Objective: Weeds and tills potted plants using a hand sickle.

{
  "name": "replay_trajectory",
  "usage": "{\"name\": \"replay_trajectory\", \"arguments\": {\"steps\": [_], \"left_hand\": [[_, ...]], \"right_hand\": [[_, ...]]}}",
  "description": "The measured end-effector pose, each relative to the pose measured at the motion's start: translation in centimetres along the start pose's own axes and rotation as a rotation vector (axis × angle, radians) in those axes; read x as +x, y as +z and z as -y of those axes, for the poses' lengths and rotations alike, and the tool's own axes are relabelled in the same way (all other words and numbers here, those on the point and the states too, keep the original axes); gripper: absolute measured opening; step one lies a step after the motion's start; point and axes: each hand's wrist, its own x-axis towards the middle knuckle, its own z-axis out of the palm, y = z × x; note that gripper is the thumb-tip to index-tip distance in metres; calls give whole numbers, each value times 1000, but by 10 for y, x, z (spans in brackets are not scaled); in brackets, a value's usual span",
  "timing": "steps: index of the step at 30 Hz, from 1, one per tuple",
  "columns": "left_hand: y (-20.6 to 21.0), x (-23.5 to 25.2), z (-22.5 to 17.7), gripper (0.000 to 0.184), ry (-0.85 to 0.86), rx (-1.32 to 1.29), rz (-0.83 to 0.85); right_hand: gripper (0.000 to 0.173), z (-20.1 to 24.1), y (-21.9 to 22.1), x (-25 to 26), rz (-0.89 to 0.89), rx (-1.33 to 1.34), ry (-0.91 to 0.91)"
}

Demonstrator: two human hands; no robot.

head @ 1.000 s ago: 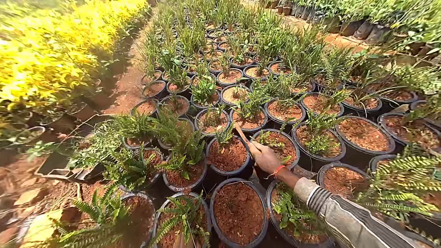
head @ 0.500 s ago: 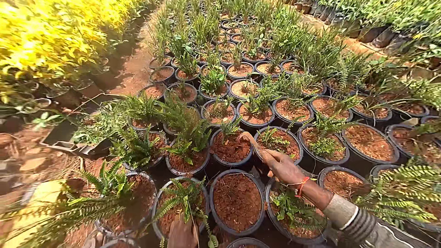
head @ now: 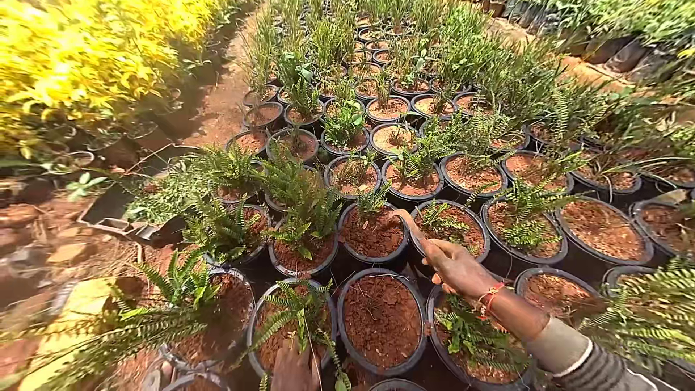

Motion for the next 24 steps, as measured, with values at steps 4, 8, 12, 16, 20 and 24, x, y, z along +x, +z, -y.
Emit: {"name": "replay_trajectory", "arguments": {"steps": [4, 8, 12, 16, 20, 24], "left_hand": [[-10, 3, -1, 39, -59, -29, 127], [-12, 8, -3, 42, -71, -18, 215], [-10, 3, -3, 39, -59, -25, 121], [-3, 7, 7, 41, -65, -6, 141], [-4, 6, 5, 40, -62, -9, 174], [-5, 7, -2, 41, -76, -26, 205]], "right_hand": [[37, -47, 29, 70, 58, 151, -124], [36, -48, -8, 60, 62, 410, -82], [36, -45, 27, 59, 96, 190, -106], [33, -40, 27, 65, 149, 420, -63], [37, -52, 24, 51, 64, 162, -182], [33, -48, 34, 71, 197, 266, -81]]}}
